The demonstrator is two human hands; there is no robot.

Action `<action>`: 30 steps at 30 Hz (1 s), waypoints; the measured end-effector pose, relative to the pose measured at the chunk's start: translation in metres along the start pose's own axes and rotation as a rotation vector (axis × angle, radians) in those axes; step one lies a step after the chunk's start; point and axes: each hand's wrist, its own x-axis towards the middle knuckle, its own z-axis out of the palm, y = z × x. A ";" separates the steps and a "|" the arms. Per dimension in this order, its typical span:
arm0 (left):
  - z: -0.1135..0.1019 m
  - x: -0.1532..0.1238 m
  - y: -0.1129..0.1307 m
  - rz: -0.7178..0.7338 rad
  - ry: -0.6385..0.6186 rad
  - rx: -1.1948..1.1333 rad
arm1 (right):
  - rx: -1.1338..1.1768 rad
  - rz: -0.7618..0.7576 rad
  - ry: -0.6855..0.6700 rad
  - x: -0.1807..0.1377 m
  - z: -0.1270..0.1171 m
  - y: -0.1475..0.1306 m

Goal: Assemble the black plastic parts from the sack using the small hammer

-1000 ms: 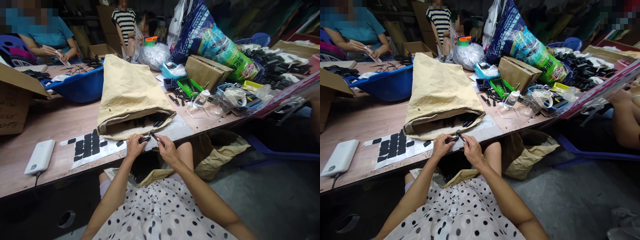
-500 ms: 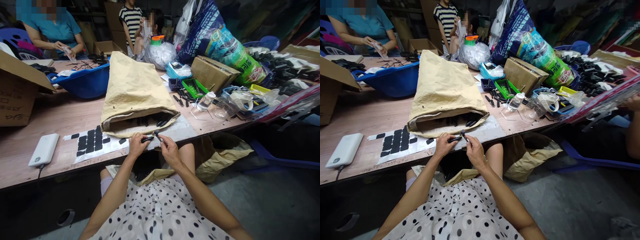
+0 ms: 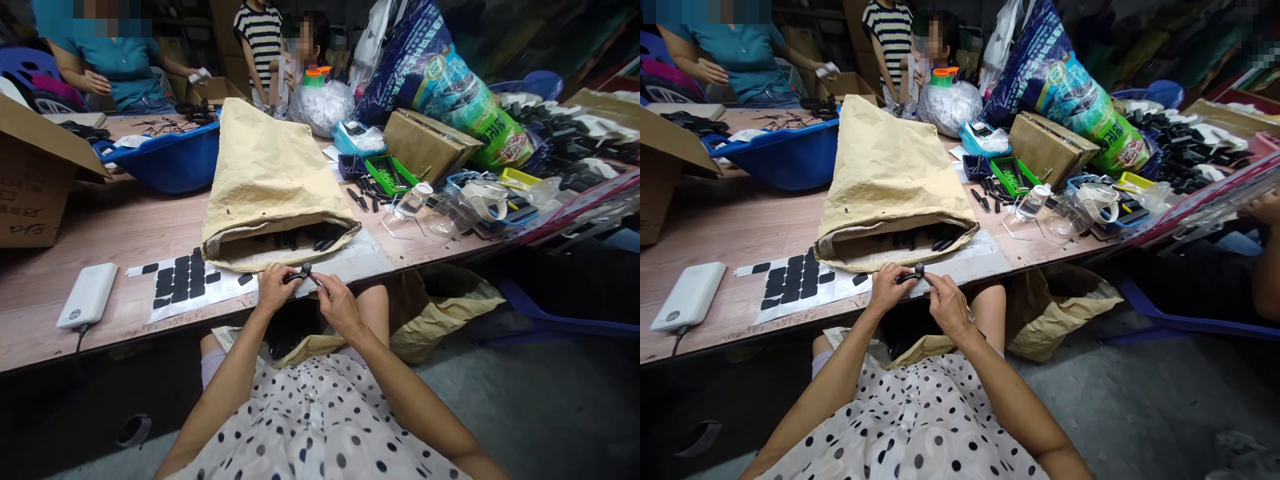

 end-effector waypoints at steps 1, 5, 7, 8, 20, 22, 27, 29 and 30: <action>0.000 0.000 0.000 0.008 0.000 0.001 | 0.004 -0.006 0.006 0.002 -0.002 -0.002; 0.000 -0.001 -0.002 0.039 -0.003 0.012 | 0.023 -0.074 0.106 0.007 -0.010 -0.012; 0.000 -0.001 -0.001 0.040 -0.004 0.021 | 0.001 -0.098 0.123 0.005 -0.010 -0.013; 0.000 -0.002 -0.001 0.038 -0.002 0.025 | -0.015 -0.101 0.109 0.002 -0.009 -0.012; 0.000 -0.002 -0.004 0.060 -0.009 0.000 | 0.037 -0.029 0.091 0.006 -0.008 -0.009; -0.001 -0.002 -0.004 0.045 -0.024 -0.011 | 0.044 -0.044 0.081 0.008 -0.009 -0.012; -0.001 -0.001 -0.004 0.020 -0.044 -0.029 | 0.038 -0.074 0.038 0.000 -0.004 -0.014; -0.001 0.000 -0.004 0.013 -0.043 -0.028 | 0.023 -0.097 0.044 -0.005 -0.001 -0.014; 0.000 0.000 -0.003 0.008 -0.041 -0.025 | 0.009 -0.112 0.048 -0.007 0.001 -0.014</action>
